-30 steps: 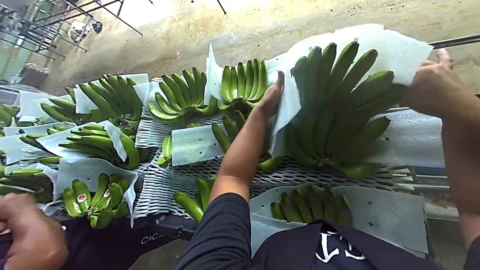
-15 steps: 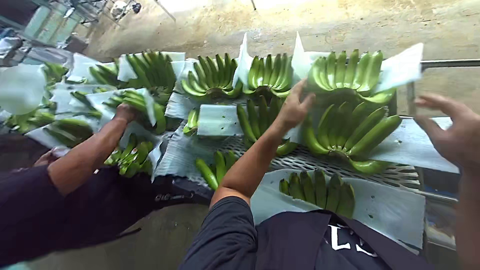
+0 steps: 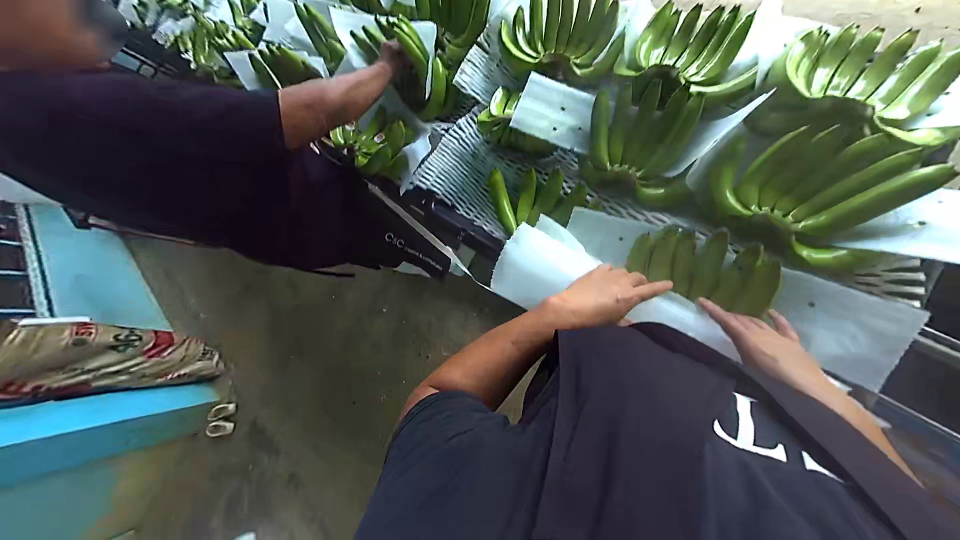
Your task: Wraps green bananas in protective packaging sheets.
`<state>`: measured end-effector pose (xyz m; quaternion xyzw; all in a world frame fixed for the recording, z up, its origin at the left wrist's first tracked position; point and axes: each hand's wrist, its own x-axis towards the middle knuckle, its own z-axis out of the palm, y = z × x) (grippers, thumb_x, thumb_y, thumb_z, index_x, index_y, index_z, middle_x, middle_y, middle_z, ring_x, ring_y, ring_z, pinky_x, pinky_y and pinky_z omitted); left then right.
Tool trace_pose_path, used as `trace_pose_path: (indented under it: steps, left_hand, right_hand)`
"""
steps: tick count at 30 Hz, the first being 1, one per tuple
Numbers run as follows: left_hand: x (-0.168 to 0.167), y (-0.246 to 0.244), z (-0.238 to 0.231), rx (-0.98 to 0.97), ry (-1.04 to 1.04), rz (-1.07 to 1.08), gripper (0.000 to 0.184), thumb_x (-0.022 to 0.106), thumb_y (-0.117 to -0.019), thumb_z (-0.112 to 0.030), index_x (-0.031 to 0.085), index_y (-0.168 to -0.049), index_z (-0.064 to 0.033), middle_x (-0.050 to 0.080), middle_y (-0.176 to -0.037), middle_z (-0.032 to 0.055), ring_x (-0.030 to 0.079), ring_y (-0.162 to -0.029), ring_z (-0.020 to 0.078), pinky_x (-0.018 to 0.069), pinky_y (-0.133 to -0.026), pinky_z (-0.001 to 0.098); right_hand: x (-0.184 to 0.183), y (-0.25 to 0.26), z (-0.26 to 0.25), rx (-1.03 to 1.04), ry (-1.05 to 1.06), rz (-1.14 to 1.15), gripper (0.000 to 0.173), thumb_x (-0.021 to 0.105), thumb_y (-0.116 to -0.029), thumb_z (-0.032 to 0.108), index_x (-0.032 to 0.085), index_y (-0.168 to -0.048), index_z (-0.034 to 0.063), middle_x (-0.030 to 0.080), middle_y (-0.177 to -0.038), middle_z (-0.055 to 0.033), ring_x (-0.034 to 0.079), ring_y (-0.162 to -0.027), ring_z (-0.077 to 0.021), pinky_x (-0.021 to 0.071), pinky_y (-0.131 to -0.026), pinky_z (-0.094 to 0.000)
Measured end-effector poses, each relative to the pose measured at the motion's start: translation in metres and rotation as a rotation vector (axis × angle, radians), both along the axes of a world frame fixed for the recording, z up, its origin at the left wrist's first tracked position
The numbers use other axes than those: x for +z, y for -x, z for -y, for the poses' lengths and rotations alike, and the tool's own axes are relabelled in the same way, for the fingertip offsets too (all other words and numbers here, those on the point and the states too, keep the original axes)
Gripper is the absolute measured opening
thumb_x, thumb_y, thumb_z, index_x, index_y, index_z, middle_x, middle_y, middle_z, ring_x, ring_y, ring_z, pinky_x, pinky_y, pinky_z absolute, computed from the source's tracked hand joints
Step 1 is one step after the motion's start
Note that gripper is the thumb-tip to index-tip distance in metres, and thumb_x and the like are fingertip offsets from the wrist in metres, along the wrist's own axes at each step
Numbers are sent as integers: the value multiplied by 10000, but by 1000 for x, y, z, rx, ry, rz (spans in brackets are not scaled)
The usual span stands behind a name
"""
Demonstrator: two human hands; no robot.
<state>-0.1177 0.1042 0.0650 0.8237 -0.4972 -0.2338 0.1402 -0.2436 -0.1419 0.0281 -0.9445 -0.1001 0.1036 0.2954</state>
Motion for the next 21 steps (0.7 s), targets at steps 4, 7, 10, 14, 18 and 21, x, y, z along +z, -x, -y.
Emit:
trace_pose_path:
  steps: [4,7,10,14,18,21]
  left_hand:
    - [6,28,-12,27,-73,70,559,687,-932,-96,544,-1472,-112,709,-1124,210,690,-1018,399,527,-823,558]
    - [-10,46,-26,71,91,202,335,611,-946,-32,704,-1264,-75,709,-1139,186,681,-1043,382,529,-784,538]
    - [-18,56,-25,146,32,228,354,712,-888,-73,702,-1242,-93,592,-1436,167,582,-1276,408,485,-905,603]
    - [-45,41,-22,230,113,437,627,903,-716,-153,690,-1305,-138,688,-1285,131,662,-1123,353,480,-937,585]
    - [-37,19,-9,175,-43,316,826,919,-711,-186,571,-1461,-183,565,-1469,134,446,-1418,400,176,-1185,712]
    - [-18,22,-12,-31,-99,177,942,979,-627,-206,559,-1469,-172,564,-1454,159,454,-1396,432,183,-1151,775]
  right_hand:
    - [9,14,-1,64,-2,-128,605,501,-1008,15,367,-1592,95,632,-1310,-302,635,-1135,-545,488,-898,-711]
    - [4,25,-1,92,-17,-37,720,730,-884,94,438,-1541,44,619,-1346,-291,599,-1181,-563,456,-935,-729]
    - [7,28,-13,19,125,-41,774,841,-830,201,495,-1513,87,641,-1310,-288,597,-1171,-571,442,-910,-751]
    - [6,8,-24,-140,211,-222,683,864,-833,244,571,-1437,122,693,-1125,-296,627,-1103,-535,432,-928,-730]
    - [3,9,-24,-130,211,-175,357,867,-819,238,718,-1079,45,728,-998,-199,682,-1004,-411,447,-951,-663]
    - [4,43,-42,-134,144,-77,427,812,-830,164,704,-1231,63,727,-1094,-220,691,-1021,-439,504,-877,-676]
